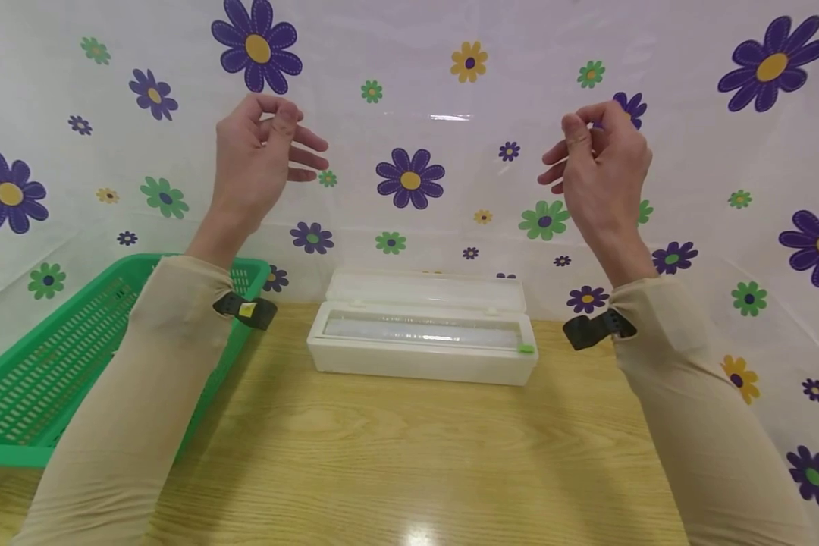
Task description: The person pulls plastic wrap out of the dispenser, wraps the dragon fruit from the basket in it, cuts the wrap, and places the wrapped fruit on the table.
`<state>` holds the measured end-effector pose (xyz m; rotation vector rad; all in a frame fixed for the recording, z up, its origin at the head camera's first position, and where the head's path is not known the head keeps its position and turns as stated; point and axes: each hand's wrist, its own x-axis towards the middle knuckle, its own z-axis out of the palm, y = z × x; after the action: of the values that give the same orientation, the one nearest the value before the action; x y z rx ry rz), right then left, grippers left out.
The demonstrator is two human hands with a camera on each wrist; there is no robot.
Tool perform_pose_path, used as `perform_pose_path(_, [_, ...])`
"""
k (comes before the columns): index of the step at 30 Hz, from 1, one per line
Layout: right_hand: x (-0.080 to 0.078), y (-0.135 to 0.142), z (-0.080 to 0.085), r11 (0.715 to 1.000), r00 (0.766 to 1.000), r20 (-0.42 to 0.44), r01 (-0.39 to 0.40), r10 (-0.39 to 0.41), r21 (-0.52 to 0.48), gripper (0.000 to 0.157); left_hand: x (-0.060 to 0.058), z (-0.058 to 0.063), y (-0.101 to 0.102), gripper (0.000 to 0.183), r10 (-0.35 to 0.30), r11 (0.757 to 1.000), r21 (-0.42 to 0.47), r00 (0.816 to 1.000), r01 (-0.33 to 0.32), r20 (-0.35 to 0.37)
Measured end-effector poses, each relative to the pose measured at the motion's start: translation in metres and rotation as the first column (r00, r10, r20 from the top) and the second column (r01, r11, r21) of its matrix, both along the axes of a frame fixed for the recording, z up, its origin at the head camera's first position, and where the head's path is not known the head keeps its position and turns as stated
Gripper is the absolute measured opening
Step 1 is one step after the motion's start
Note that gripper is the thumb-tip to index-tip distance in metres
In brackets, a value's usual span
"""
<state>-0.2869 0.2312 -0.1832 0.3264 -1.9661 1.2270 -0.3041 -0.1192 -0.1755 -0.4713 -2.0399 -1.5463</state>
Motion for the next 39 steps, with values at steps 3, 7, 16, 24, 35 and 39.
perform_pose_path(3, [0.0,-0.001,0.001,1.0,1.0,-0.011,0.0,0.0,0.004,0.018,0.001,0.001,0.0,0.026,0.002,1.0,0.002,1.0,-0.002,0.0])
perform_pose_path(7, [0.001,-0.001,0.004,1.0,1.0,-0.022,-0.006,0.006,-0.003,0.016,0.001,0.002,0.0,0.026,0.008,1.0,0.001,1.0,-0.008,-0.007])
perform_pose_path(16, [0.003,-0.002,0.008,0.999,1.0,-0.017,-0.025,0.025,-0.035,0.008,0.003,0.006,-0.001,0.024,0.009,1.0,0.0,1.0,-0.009,-0.011])
perform_pose_path(24, [0.005,-0.003,0.011,0.999,0.999,-0.035,-0.029,0.027,-0.042,0.008,0.004,0.008,-0.001,0.024,0.012,1.0,-0.008,0.999,-0.013,-0.03])
perform_pose_path(35, [0.009,-0.004,0.014,0.999,0.999,-0.047,-0.029,0.027,-0.044,0.008,0.007,0.01,-0.002,0.024,0.007,1.0,0.0,0.999,-0.007,-0.045])
perform_pose_path(39, [0.011,-0.004,0.015,0.998,0.998,-0.054,-0.034,0.031,-0.044,0.006,0.008,0.011,-0.003,0.024,0.008,1.0,0.001,0.999,-0.008,-0.04])
